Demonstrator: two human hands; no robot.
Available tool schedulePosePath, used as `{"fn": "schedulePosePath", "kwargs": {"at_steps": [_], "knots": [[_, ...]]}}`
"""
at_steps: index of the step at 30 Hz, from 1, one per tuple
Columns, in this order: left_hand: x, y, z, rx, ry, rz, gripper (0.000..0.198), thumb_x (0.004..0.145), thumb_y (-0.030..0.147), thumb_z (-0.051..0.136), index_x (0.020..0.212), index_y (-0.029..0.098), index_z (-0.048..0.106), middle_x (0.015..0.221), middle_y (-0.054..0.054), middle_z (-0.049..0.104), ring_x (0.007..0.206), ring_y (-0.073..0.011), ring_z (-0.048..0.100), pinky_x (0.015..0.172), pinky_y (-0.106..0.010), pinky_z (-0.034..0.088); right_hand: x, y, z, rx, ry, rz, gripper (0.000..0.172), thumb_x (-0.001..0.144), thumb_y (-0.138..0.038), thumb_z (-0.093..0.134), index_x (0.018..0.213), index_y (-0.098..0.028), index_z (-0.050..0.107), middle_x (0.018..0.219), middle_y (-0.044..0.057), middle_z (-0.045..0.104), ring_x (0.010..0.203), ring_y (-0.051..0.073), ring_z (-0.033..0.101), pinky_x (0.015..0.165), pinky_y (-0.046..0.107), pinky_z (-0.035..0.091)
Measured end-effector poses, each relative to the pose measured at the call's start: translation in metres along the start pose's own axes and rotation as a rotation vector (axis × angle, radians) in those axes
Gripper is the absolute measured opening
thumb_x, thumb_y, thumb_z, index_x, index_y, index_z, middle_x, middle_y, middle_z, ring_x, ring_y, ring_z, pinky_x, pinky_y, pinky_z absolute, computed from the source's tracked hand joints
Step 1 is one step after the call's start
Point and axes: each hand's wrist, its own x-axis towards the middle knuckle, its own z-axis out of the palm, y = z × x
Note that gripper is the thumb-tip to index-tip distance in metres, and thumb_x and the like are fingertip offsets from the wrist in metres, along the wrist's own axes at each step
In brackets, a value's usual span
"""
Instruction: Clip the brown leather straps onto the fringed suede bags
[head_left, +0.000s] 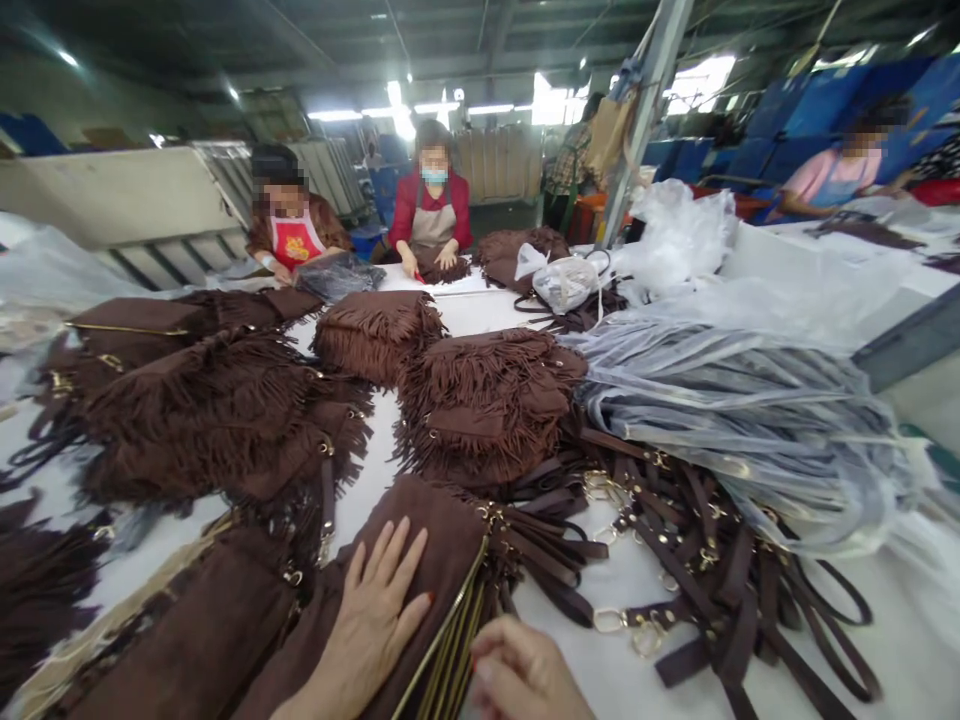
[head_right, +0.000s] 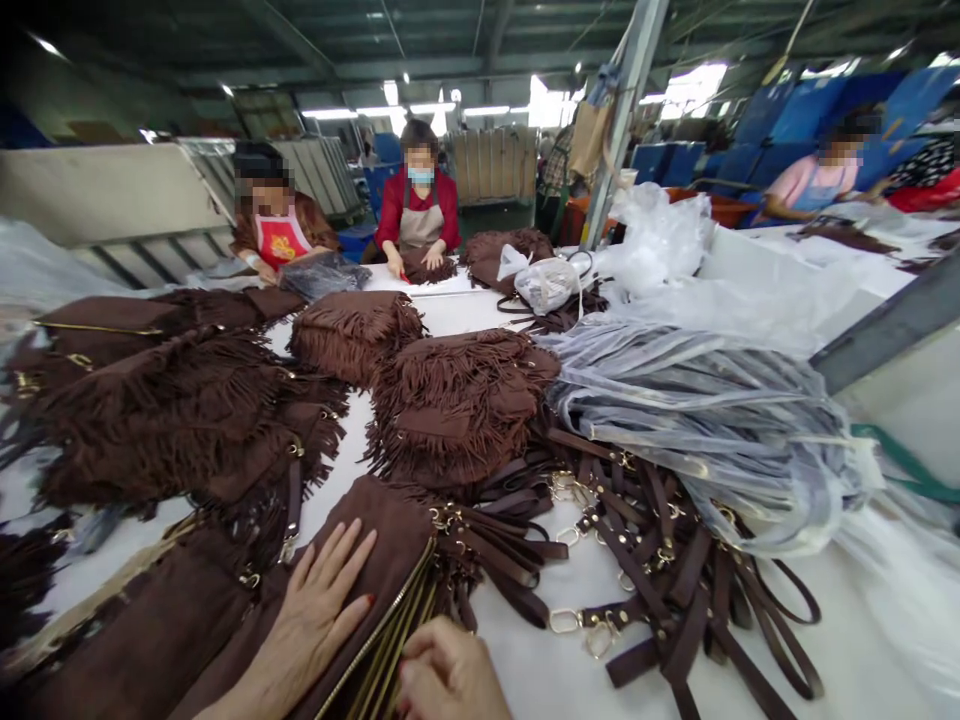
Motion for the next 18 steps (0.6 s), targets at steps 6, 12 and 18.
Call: {"fn": "schedulePosePath", "kwargs": {"at_steps": [6,12,18], "knots": [[0.010,0.016,-0.026,-0.210,-0.212,-0.110,0.051,0.088,0.037,0.034,0.137,0.030,0.022,0.148,-0.004,0.019,0.137,-0.0245,0.012,0.109,-0.054,0.014,-0.008,-0.023,0.009,-0.502,-0.095,-0.187,0.026,0.083,-0.038,0.038,0.083,-0.018,0.055,0.067,0.001,0.057,0.063,0.013,0.052,0.059,0.023,0.039],[0.009,0.015,-0.048,-0.562,-0.212,-0.197,0.054,0.082,0.036,0.048,0.133,0.022,0.035,0.146,-0.007,0.025,0.137,-0.0220,0.013,0.112,-0.050,0.007,-0.014,0.028,0.073,-0.742,-0.583,-0.072,0.037,0.074,-0.055,0.047,0.072,-0.022,0.063,0.062,0.001,0.062,0.054,0.014,0.051,0.046,0.023,0.027],[-0.046,0.012,-0.067,-0.711,0.085,-0.438,0.037,0.080,0.030,0.049,0.113,0.016,0.057,0.124,-0.009,0.055,0.120,-0.0199,0.045,0.106,-0.037,0.031,-0.023,0.039,0.083,-0.725,-0.604,-0.041,0.031,0.067,-0.050,0.057,0.069,-0.021,0.065,0.056,0.000,0.054,0.051,0.012,0.045,0.047,0.022,0.026]]}}
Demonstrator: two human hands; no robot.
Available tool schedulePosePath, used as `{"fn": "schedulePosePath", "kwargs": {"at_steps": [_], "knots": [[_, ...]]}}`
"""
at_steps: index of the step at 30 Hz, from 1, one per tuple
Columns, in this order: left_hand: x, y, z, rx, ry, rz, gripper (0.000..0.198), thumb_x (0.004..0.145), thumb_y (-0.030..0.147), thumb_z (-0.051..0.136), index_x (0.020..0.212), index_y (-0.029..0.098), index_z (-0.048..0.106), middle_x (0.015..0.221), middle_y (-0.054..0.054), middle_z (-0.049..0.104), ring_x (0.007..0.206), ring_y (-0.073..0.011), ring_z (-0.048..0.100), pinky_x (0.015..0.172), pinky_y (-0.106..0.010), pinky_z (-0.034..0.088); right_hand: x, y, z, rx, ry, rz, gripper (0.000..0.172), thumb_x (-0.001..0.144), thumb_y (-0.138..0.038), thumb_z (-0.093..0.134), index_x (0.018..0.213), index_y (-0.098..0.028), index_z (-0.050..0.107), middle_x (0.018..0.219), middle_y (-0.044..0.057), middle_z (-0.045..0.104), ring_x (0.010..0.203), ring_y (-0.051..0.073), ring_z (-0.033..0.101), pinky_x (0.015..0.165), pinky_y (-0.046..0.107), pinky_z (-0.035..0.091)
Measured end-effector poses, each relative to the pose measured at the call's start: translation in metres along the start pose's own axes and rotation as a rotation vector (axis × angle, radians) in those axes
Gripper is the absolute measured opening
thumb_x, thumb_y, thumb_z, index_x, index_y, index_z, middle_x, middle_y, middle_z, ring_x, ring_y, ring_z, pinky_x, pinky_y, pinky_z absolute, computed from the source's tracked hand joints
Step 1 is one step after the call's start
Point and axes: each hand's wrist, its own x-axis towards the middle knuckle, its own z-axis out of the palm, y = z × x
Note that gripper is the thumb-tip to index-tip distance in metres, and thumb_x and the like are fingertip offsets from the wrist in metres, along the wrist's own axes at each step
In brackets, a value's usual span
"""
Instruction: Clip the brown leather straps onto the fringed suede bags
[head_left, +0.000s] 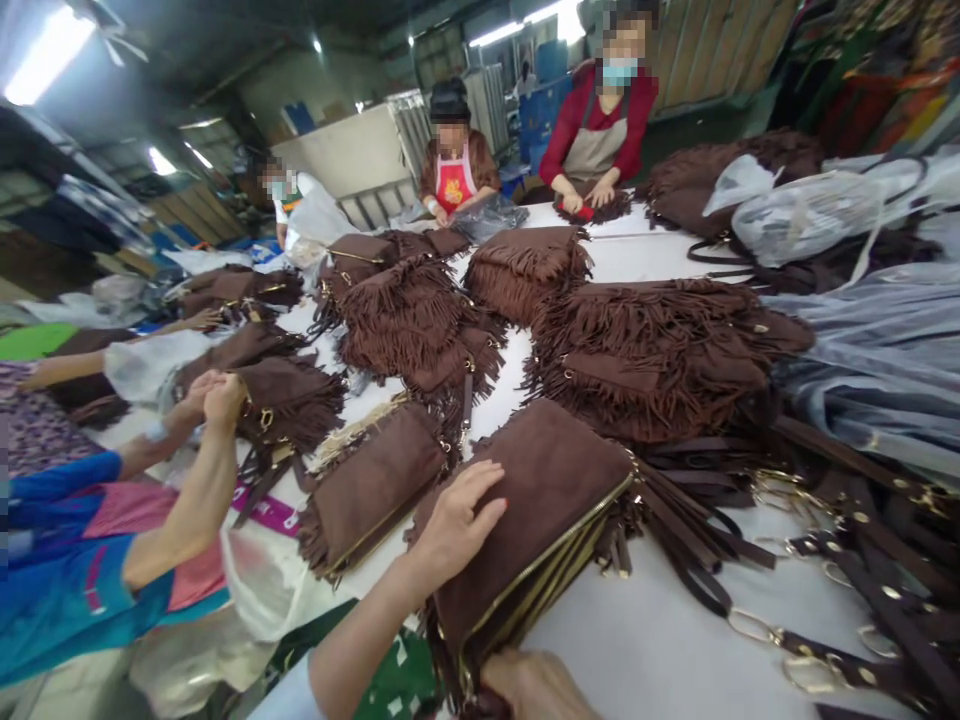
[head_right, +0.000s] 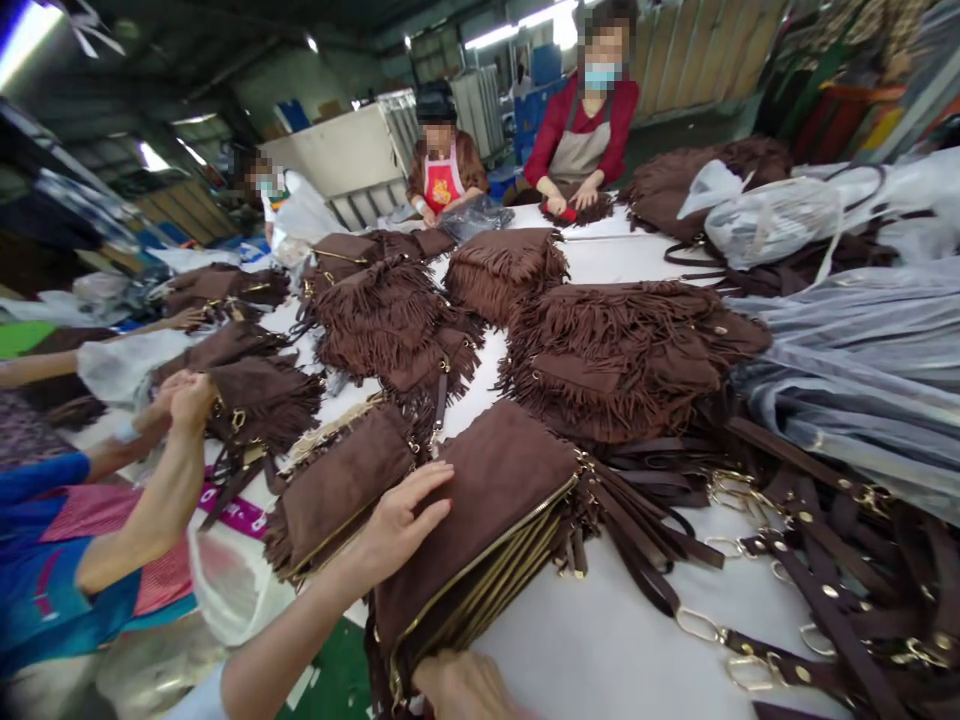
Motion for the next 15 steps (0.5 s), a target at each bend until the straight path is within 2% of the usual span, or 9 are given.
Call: {"fn": "schedulePosePath", "kwargs": {"at_steps": [3,6,8,11,13,15], "knots": [[-0.036,-0.007,-0.015,0.010,0.154,-0.087,0.025,0.080,0.032,0.048,0.093,0.017,0.063,0.100,-0.007,0.064,0.098,-0.0183,0.056,0.091,-0.031,0.041,-0.002,-0.004,0.000,0.214,-0.017,-0.039,0.025,0.064,-0.043,0.060,0.064,-0.019,0.066,0.062,-0.002,0.049,0.057,0.010,0.042,0.051,0.021,0.028],[-0.073,-0.010,-0.022,-0.031,0.229,-0.284,0.025,0.078,0.038,0.047,0.067,0.018,0.057,0.065,0.000,0.057,0.065,-0.0132,0.053,0.063,-0.024,0.041,-0.002,-0.007,0.004,0.485,-0.081,0.013,0.025,0.055,-0.041,0.065,0.061,-0.017,0.065,0.061,-0.003,0.045,0.057,0.009,0.041,0.051,0.021,0.028],[-0.097,-0.009,-0.021,-0.157,0.178,-0.452,0.035,0.076,0.047,0.047,0.058,0.017,0.051,0.053,0.003,0.048,0.053,-0.0106,0.045,0.053,-0.022,0.035,-0.002,-0.010,0.007,0.641,-0.141,0.092,0.025,0.051,-0.038,0.065,0.060,-0.016,0.059,0.056,-0.004,0.045,0.054,0.009,0.039,0.050,0.021,0.026],[-0.127,-0.005,-0.009,-0.447,-0.003,-0.643,0.049,0.072,0.061,0.046,0.057,0.015,0.052,0.051,0.001,0.051,0.052,-0.0107,0.046,0.049,-0.021,0.032,-0.004,-0.017,0.010,0.890,-0.212,0.154,0.025,0.050,-0.033,0.061,0.067,-0.017,0.051,0.058,-0.004,0.050,0.052,0.008,0.041,0.050,0.021,0.027],[-0.139,0.001,0.001,-0.652,-0.067,-0.694,0.053,0.069,0.065,0.048,0.060,0.013,0.056,0.055,-0.001,0.054,0.054,-0.0112,0.049,0.050,-0.021,0.034,-0.006,-0.024,0.009,0.998,-0.246,0.143,0.025,0.051,-0.030,0.058,0.070,-0.018,0.048,0.062,-0.003,0.053,0.054,0.009,0.045,0.051,0.021,0.029],[-0.146,0.006,0.010,-0.857,-0.070,-0.694,0.049,0.067,0.061,0.057,0.064,0.012,0.058,0.059,-0.001,0.054,0.055,-0.0098,0.048,0.052,-0.021,0.036,-0.008,-0.030,0.006,1.019,-0.271,0.143,0.022,0.055,-0.029,0.057,0.072,-0.017,0.050,0.064,-0.002,0.054,0.055,0.009,0.047,0.051,0.020,0.030]]}}
